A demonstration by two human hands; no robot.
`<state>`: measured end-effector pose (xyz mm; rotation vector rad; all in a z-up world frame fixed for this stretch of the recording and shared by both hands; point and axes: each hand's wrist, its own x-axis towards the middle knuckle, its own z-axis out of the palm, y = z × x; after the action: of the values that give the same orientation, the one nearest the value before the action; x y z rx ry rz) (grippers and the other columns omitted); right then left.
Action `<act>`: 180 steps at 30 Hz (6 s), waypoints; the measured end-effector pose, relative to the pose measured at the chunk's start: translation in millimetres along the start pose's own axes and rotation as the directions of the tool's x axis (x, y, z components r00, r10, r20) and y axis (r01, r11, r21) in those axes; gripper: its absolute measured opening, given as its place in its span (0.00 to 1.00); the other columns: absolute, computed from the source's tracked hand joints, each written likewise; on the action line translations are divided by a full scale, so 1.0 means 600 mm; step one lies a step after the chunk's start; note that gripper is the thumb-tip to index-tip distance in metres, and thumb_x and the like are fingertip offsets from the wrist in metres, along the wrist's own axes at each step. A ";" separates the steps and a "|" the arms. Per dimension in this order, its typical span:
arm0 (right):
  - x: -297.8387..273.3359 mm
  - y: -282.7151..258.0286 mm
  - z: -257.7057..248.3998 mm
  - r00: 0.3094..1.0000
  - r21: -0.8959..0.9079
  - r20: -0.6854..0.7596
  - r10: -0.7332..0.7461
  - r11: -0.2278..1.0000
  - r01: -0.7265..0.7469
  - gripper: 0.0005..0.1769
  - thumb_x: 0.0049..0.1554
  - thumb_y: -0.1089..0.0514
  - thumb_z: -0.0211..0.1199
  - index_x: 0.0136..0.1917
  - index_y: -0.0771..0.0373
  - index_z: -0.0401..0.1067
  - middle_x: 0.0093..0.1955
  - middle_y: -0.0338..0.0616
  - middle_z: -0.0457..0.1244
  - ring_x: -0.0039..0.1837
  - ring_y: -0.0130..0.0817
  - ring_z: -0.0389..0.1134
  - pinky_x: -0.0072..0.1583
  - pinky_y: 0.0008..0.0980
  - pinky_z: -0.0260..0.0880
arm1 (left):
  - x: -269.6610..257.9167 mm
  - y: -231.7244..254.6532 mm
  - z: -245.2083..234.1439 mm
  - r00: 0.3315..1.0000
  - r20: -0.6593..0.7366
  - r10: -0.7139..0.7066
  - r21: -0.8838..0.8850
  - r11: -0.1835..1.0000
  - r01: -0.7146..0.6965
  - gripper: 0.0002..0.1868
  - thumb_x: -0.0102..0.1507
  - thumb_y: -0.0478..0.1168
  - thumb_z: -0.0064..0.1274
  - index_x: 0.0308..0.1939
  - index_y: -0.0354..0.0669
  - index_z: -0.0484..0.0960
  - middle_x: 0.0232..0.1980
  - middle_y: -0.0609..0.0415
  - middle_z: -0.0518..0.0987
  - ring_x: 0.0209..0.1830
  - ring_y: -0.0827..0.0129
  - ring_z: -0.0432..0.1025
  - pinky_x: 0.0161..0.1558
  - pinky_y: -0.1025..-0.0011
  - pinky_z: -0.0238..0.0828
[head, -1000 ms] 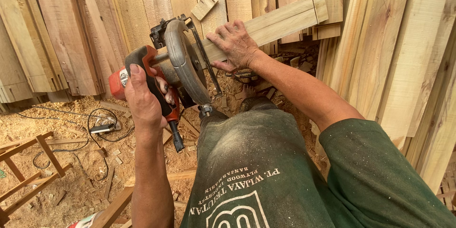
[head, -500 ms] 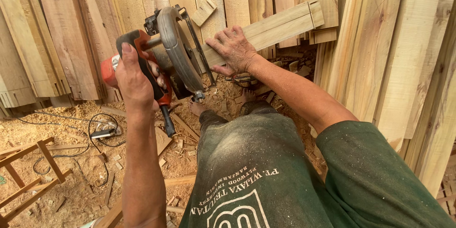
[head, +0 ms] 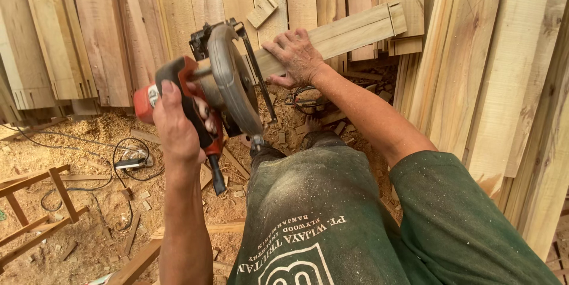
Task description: The person uses a handheld circular saw to cut notches into wooden planks. They repeatedly position the saw, cut along marked lines, and set the planks aside.
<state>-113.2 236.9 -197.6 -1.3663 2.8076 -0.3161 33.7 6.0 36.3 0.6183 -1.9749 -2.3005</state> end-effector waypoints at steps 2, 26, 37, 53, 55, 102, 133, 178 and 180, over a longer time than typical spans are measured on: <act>0.001 0.001 0.003 0.998 0.010 -0.057 -0.002 1.000 0.003 0.49 0.52 0.19 0.58 0.72 0.53 0.64 0.56 0.48 0.60 0.59 0.41 0.60 0.64 0.52 0.52 | -0.034 0.005 -0.005 1.000 -0.004 -0.002 -0.040 0.999 0.002 0.27 0.75 0.62 0.37 0.50 0.40 0.72 0.26 0.60 0.69 0.18 0.77 0.63 0.19 0.77 0.63; 0.107 -0.080 0.017 0.986 0.193 -0.036 -0.163 0.967 0.167 0.59 0.44 0.15 0.69 0.68 0.64 0.65 0.53 0.48 0.61 0.56 0.41 0.61 0.59 0.45 0.66 | -0.178 -0.055 -0.102 0.976 -0.216 -0.031 -0.129 0.992 0.003 0.27 0.73 0.61 0.39 0.56 0.39 0.73 0.27 0.59 0.70 0.19 0.80 0.65 0.20 0.79 0.67; 0.019 0.004 0.035 0.995 -0.077 -0.029 -0.098 0.992 0.096 0.47 0.59 0.16 0.50 0.71 0.54 0.63 0.55 0.48 0.60 0.56 0.42 0.60 0.60 0.47 0.59 | -0.147 -0.064 -0.066 0.986 -0.126 -0.106 -0.165 0.983 0.084 0.23 0.74 0.59 0.38 0.48 0.42 0.73 0.25 0.59 0.70 0.17 0.79 0.63 0.19 0.78 0.64; 0.015 0.014 0.024 0.996 -0.118 -0.067 -0.055 0.992 0.047 0.54 0.52 0.08 0.48 0.67 0.54 0.68 0.50 0.49 0.60 0.52 0.42 0.60 0.55 0.49 0.59 | -0.089 -0.090 -0.008 0.991 -0.097 -0.097 -0.029 0.995 0.095 0.24 0.74 0.60 0.37 0.45 0.43 0.72 0.23 0.58 0.70 0.17 0.77 0.63 0.19 0.77 0.63; 0.014 0.009 0.024 0.997 -0.111 -0.063 -0.052 0.993 0.044 0.55 0.52 0.08 0.47 0.67 0.55 0.68 0.49 0.49 0.59 0.52 0.41 0.60 0.55 0.49 0.59 | -0.089 -0.088 -0.008 0.990 -0.102 -0.098 -0.013 0.995 0.097 0.24 0.74 0.60 0.37 0.45 0.43 0.72 0.23 0.58 0.69 0.17 0.77 0.63 0.18 0.77 0.62; 0.010 0.004 -0.013 0.998 0.025 -0.021 -0.051 0.998 0.052 0.47 0.57 0.18 0.52 0.69 0.59 0.66 0.53 0.52 0.58 0.57 0.43 0.59 0.60 0.50 0.57 | 0.015 -0.063 -0.007 0.993 -0.084 -0.080 -0.013 0.997 0.079 0.24 0.73 0.62 0.40 0.43 0.44 0.72 0.26 0.59 0.71 0.19 0.77 0.65 0.20 0.77 0.64; 0.010 -0.002 -0.010 1.000 -0.014 0.009 -0.016 1.000 0.016 0.51 0.51 0.15 0.49 0.72 0.52 0.65 0.52 0.48 0.59 0.55 0.40 0.59 0.58 0.46 0.57 | 0.001 0.034 -0.025 0.998 -0.057 0.036 0.031 0.999 -0.035 0.26 0.77 0.60 0.34 0.52 0.40 0.73 0.27 0.60 0.70 0.19 0.77 0.63 0.20 0.77 0.64; -0.199 -0.030 -0.149 0.651 0.540 0.616 0.442 0.364 -0.759 0.56 0.28 0.25 0.74 0.61 0.58 0.66 0.50 0.45 0.66 0.46 0.35 0.71 0.46 0.39 0.79 | -0.153 -0.199 -0.122 0.969 -0.247 -0.027 -0.024 0.999 0.022 0.26 0.73 0.60 0.40 0.51 0.39 0.74 0.27 0.60 0.71 0.16 0.79 0.65 0.15 0.79 0.68; -0.228 -0.048 -0.138 0.703 0.655 0.567 0.429 0.283 -0.701 0.53 0.33 0.27 0.74 0.62 0.61 0.67 0.52 0.46 0.67 0.48 0.35 0.71 0.50 0.39 0.78 | -0.154 -0.195 -0.119 0.974 -0.227 0.004 -0.020 1.000 -0.009 0.27 0.73 0.60 0.40 0.53 0.37 0.74 0.28 0.59 0.72 0.16 0.79 0.66 0.16 0.79 0.69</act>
<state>-13.4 340.8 -122.6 -0.0931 2.0818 -1.1436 167.6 -12.8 -58.9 0.8304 -1.8443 -2.1330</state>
